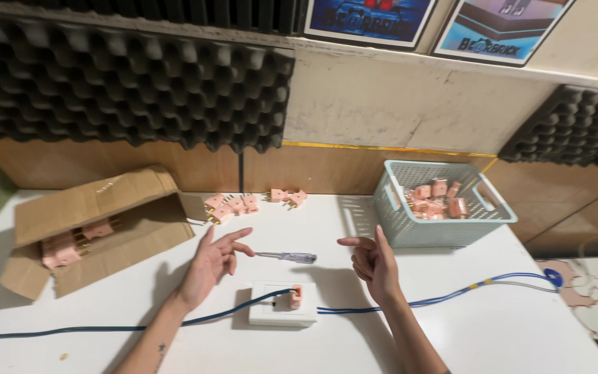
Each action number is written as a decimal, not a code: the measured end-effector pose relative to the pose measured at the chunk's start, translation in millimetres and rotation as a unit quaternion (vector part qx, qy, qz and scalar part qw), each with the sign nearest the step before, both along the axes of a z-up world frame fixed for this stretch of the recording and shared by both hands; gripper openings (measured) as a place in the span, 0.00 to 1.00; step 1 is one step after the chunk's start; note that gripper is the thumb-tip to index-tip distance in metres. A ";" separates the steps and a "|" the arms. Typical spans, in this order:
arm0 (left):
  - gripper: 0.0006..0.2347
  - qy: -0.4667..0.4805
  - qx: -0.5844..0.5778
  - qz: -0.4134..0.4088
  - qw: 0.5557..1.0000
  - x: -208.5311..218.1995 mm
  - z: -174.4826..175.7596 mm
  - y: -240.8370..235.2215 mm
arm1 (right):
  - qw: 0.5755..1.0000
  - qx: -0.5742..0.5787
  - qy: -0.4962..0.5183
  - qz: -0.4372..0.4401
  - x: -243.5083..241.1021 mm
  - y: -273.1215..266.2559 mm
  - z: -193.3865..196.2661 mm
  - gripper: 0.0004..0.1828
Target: The person wires a pink electrical plug by inserting wire ends into the terminals, tightening the screws with a screwdriver, and assembling the plug casing.
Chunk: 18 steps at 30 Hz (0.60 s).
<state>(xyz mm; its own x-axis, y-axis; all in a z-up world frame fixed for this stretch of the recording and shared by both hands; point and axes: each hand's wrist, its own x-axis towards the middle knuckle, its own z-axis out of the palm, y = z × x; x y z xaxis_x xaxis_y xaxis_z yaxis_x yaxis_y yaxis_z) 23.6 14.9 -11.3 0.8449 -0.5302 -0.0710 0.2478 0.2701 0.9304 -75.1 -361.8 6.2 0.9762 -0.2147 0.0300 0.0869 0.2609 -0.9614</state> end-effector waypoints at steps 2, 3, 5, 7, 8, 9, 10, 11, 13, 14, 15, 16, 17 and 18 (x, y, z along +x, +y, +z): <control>0.42 0.019 0.022 0.009 1.000 -9.8 17.0 -2.2 | 0.999 0.005 -0.023 -0.047 -3.9 2.3 9.6 0.42; 0.42 0.035 0.050 0.020 0.998 -13.2 27.2 -1.1 | 0.995 0.016 -0.048 -0.092 -3.5 5.1 14.6 0.38; 0.41 0.017 0.032 0.007 0.999 -3.7 6.2 1.8 | 0.997 -0.054 0.005 -0.061 -1.0 0.0 5.4 0.45; 0.43 0.001 0.015 -0.002 1.000 0.6 -12.5 4.7 | 0.990 -0.124 0.060 -0.027 -3.9 5.2 1.3 0.52; 0.36 -0.006 0.042 -0.003 0.999 2.3 -19.1 5.9 | 0.987 -0.147 0.066 0.028 -7.1 13.0 2.7 0.48; 0.31 -0.013 0.069 -0.004 0.997 4.1 -25.5 6.5 | 0.980 -0.169 0.072 0.082 -10.3 20.2 4.2 0.45; 0.31 -0.012 0.073 -0.006 0.997 0.3 -20.2 4.6 | 0.980 -0.165 0.073 0.080 -11.8 24.3 5.0 0.45; 0.25 -0.028 0.079 0.028 0.996 -3.5 -14.8 2.3 | 0.972 -0.210 0.063 0.087 -13.4 27.9 6.0 0.43; 0.20 -0.049 0.089 0.060 0.993 -6.1 -12.3 -0.3 | 0.963 -0.250 0.050 0.089 -14.8 34.8 7.7 0.43; 0.19 -0.112 0.140 0.081 0.981 -6.8 -15.7 0.0 | 0.953 -0.290 0.059 0.067 -17.1 38.5 7.5 0.41; 0.18 -0.174 0.188 0.102 0.961 -7.4 -19.1 0.1 | 0.941 -0.330 0.069 0.045 -19.4 41.9 7.5 0.39; 0.18 -0.177 0.194 0.096 0.960 -13.2 -10.0 -0.1 | 0.943 -0.323 0.069 0.040 -17.0 37.4 -2.7 0.39; 0.12 -0.374 0.321 0.138 0.859 -18.9 -1.0 -0.4 | 0.892 -0.452 -0.012 -0.010 -14.7 32.9 -13.2 0.25; 0.18 -0.548 0.423 0.172 0.701 -23.0 8.5 -1.1 | 0.814 -0.570 -0.092 -0.064 -11.2 28.5 -23.4 0.20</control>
